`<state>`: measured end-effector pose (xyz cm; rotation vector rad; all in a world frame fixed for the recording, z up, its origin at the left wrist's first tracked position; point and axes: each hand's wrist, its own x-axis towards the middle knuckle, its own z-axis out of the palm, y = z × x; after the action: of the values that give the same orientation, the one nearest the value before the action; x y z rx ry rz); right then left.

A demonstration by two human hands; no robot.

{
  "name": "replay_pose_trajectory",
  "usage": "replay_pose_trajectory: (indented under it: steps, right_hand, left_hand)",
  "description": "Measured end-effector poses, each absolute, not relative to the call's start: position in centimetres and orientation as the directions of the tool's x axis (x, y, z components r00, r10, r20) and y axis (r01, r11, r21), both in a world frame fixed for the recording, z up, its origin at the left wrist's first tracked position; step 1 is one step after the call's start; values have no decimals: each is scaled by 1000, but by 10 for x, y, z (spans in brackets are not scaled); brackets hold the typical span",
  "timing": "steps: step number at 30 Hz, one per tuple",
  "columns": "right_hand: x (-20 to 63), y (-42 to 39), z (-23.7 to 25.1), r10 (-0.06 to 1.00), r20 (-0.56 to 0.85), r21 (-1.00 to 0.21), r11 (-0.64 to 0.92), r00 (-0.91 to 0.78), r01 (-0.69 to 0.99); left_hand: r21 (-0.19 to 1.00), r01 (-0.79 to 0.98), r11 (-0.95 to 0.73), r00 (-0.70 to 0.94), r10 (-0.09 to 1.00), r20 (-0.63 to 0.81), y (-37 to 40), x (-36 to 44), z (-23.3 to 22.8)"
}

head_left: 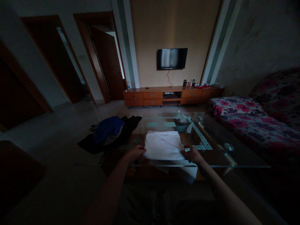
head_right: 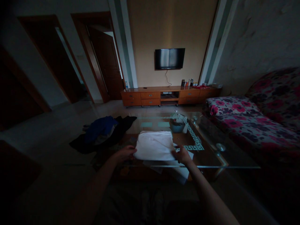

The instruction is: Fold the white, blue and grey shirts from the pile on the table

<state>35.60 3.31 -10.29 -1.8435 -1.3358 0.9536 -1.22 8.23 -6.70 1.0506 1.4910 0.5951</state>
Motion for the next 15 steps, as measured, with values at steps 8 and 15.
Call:
replay_pose_trajectory:
  steps: [8, 15]
  right_hand:
    - [361, 34, -106, 962, -246, -835, -272, 118, 478]
    - [364, 35, -112, 967, -240, -839, -253, 89, 482]
  left_hand:
    - [831, 207, 517, 117, 830, -546, 79, -17, -70]
    - [822, 266, 504, 118, 829, -546, 85, -16, -82]
